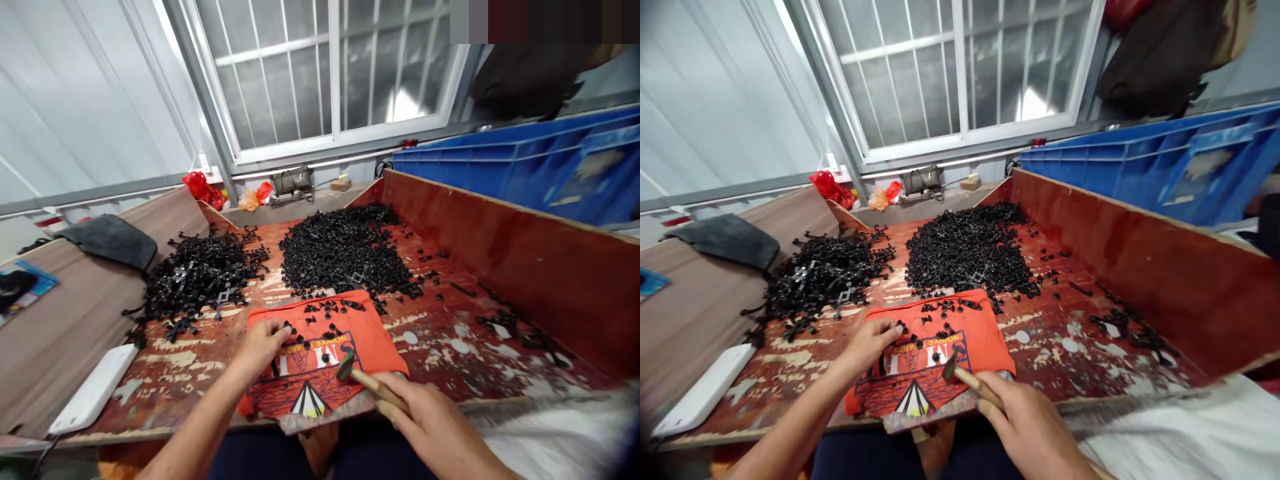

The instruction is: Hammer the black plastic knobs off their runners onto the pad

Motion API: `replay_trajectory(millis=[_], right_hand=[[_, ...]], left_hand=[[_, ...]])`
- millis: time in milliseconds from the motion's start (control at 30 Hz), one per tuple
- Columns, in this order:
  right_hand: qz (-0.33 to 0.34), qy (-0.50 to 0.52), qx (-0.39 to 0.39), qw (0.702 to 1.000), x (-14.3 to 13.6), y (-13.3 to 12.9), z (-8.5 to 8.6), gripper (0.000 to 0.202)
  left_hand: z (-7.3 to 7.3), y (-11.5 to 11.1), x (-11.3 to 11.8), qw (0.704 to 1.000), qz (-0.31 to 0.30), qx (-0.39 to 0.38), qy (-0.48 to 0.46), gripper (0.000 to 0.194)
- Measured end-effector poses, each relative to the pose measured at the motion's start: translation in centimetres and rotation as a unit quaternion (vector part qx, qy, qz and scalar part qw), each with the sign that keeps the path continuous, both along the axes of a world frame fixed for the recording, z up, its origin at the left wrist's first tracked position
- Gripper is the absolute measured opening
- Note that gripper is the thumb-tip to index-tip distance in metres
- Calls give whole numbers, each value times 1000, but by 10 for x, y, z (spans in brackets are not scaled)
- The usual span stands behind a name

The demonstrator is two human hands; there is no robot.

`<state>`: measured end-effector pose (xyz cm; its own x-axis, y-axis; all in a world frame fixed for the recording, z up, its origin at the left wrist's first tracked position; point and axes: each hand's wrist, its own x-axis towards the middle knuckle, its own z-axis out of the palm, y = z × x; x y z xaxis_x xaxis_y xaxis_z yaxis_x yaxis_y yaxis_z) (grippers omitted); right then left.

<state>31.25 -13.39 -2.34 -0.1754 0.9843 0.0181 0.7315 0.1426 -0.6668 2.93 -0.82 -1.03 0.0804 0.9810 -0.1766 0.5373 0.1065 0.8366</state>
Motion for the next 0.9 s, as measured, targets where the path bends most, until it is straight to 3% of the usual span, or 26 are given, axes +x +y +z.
replay_trajectory(millis=[233,500,900], right_hand=[[13,0,-28,1000,-2,4,-5,32],[24,1,-28,999,-2,6,-4,33],[52,-1,-39,998,-4,12,9,38]], left_hand=[[-11,12,2,997,-30,15,70,35],[-24,19,-4,997,-39,-3,64,39],[-20,26,-2,998,-60,-11,24,45]])
